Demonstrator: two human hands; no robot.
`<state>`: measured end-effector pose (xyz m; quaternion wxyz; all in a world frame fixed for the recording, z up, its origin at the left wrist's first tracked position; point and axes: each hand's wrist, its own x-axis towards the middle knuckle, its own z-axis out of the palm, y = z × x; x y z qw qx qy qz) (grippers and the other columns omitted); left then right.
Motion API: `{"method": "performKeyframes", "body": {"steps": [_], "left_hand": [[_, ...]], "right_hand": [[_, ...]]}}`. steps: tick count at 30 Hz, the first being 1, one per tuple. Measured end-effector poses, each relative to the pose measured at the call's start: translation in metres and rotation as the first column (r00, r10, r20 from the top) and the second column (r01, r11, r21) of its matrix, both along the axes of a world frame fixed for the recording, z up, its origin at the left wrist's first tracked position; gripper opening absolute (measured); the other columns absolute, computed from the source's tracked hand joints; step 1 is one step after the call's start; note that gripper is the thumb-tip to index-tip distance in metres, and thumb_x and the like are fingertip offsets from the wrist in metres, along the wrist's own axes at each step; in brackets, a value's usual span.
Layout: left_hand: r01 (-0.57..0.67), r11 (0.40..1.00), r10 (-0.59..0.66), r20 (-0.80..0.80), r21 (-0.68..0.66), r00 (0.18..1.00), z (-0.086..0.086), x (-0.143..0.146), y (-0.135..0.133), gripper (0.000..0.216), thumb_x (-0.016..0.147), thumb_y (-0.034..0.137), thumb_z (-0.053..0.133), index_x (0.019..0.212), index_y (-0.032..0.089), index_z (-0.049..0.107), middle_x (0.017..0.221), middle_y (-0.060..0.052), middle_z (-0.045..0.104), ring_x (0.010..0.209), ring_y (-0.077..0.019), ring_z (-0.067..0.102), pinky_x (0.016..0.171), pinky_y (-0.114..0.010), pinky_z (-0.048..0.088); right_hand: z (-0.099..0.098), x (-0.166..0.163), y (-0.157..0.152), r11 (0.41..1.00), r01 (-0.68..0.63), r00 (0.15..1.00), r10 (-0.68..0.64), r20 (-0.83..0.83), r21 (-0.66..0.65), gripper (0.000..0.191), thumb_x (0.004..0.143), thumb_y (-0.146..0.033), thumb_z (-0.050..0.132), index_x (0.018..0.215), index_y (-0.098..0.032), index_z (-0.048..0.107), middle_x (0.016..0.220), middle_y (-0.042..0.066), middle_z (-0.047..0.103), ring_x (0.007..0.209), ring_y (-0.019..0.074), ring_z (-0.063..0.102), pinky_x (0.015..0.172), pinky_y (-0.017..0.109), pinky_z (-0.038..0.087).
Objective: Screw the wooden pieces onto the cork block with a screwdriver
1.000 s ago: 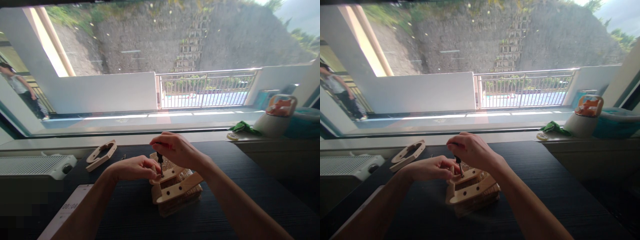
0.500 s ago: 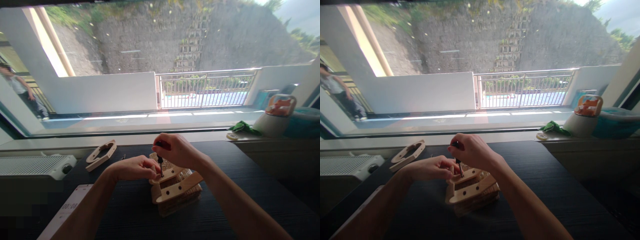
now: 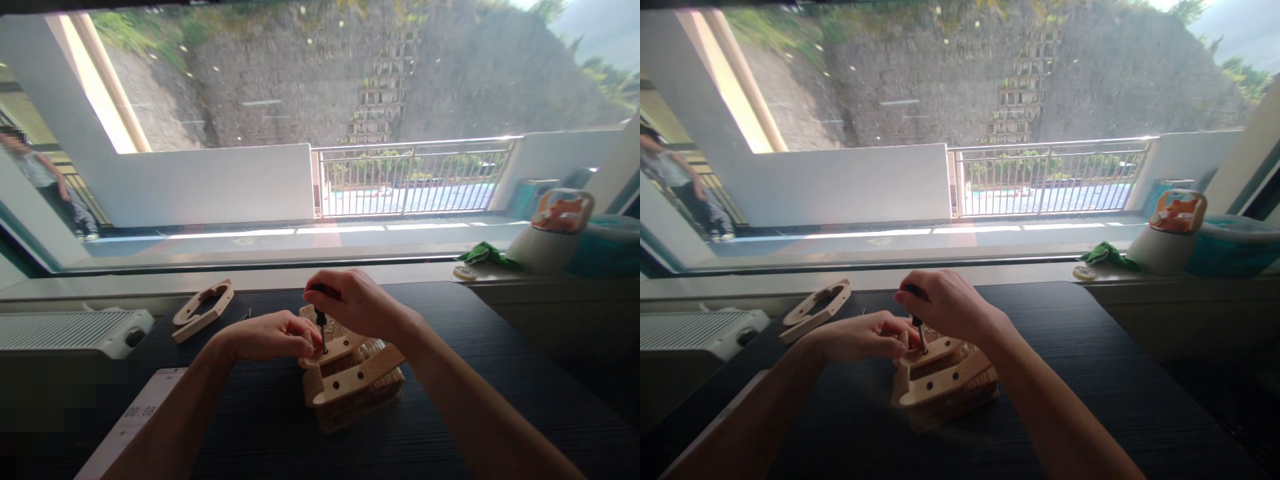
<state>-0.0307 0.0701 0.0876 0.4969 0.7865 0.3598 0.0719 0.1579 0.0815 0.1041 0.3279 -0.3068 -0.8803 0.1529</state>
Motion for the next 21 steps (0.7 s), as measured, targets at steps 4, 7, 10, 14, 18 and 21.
{"method": "performKeyframes", "body": {"steps": [4, 7, 10, 14, 18, 21], "left_hand": [[0.001, 1.000, -0.001, -0.014, 0.018, 1.000, 0.0008, 0.0003, 0.0003, 0.027, 0.078, 0.033, 0.057, 0.097, 0.019, 0.070, 0.100, -0.003, 0.062, 0.095, -0.0201, 0.054, 0.085, -0.025, 0.039], [-0.007, 1.000, 0.007, -0.010, 0.002, 1.000, -0.0005, -0.0006, 0.0007, 0.027, 0.079, 0.033, 0.057, 0.097, 0.018, 0.069, 0.100, -0.002, 0.062, 0.094, -0.0206, 0.054, 0.083, -0.024, 0.040], [-0.012, 1.000, 0.012, -0.013, -0.013, 1.000, -0.0016, -0.0010, 0.0007, 0.027, 0.079, 0.032, 0.056, 0.098, 0.017, 0.068, 0.098, -0.002, 0.063, 0.092, -0.0198, 0.054, 0.081, -0.024, 0.041], [-0.015, 1.000, 0.015, -0.015, -0.027, 1.000, -0.0011, 0.0003, 0.0001, 0.027, 0.078, 0.031, 0.056, 0.097, 0.015, 0.068, 0.097, -0.003, 0.063, 0.091, -0.0199, 0.055, 0.080, -0.025, 0.041], [-0.008, 1.000, 0.008, -0.004, -0.021, 1.000, -0.0007, 0.0004, 0.0000, 0.027, 0.079, 0.030, 0.056, 0.098, 0.016, 0.068, 0.100, -0.004, 0.063, 0.094, -0.0205, 0.055, 0.082, -0.025, 0.041], [-0.008, 1.000, 0.008, -0.009, -0.011, 1.000, -0.0011, -0.0003, 0.0007, 0.027, 0.079, 0.030, 0.056, 0.099, 0.017, 0.068, 0.102, -0.004, 0.063, 0.095, -0.0207, 0.054, 0.082, -0.025, 0.041]], "right_hand": [[-0.0021, 0.0002, 0.0020, 0.998, 0.059, 0.998, -0.059, 0.010, 0.001, 0.025, 0.084, -0.040, 0.052, 0.086, -0.017, 0.062, 0.062, -0.002, 0.054, 0.054, 0.0065, 0.041, 0.051, 0.020, 0.026], [-0.0007, 0.0001, -0.0009, 1.000, 0.026, 1.000, -0.026, 0.010, 0.000, 0.025, 0.086, -0.039, 0.049, 0.087, -0.017, 0.062, 0.061, -0.003, 0.053, 0.053, 0.0063, 0.039, 0.051, 0.020, 0.026], [0.0028, 0.0006, -0.0047, 0.998, -0.049, 0.999, 0.050, 0.017, -0.025, 0.023, 0.089, -0.031, 0.043, 0.093, -0.018, 0.062, 0.063, -0.003, 0.054, 0.055, 0.0062, 0.041, 0.054, 0.019, 0.028], [0.0056, 0.0017, -0.0051, 0.997, -0.070, 0.997, 0.070, 0.012, -0.045, 0.023, 0.089, -0.028, 0.043, 0.095, -0.018, 0.062, 0.066, -0.002, 0.056, 0.058, 0.0064, 0.044, 0.056, 0.019, 0.030], [0.0031, 0.0021, -0.0015, 0.997, -0.040, 0.999, 0.040, 0.009, -0.062, 0.024, 0.089, -0.032, 0.044, 0.094, -0.017, 0.061, 0.066, -0.002, 0.057, 0.058, 0.0067, 0.044, 0.056, 0.019, 0.030], [0.0002, 0.0015, 0.0004, 0.998, 0.000, 1.000, 0.001, 0.010, -0.058, 0.024, 0.088, -0.035, 0.046, 0.092, -0.017, 0.061, 0.065, -0.002, 0.057, 0.057, 0.0070, 0.045, 0.054, 0.019, 0.029]]}}
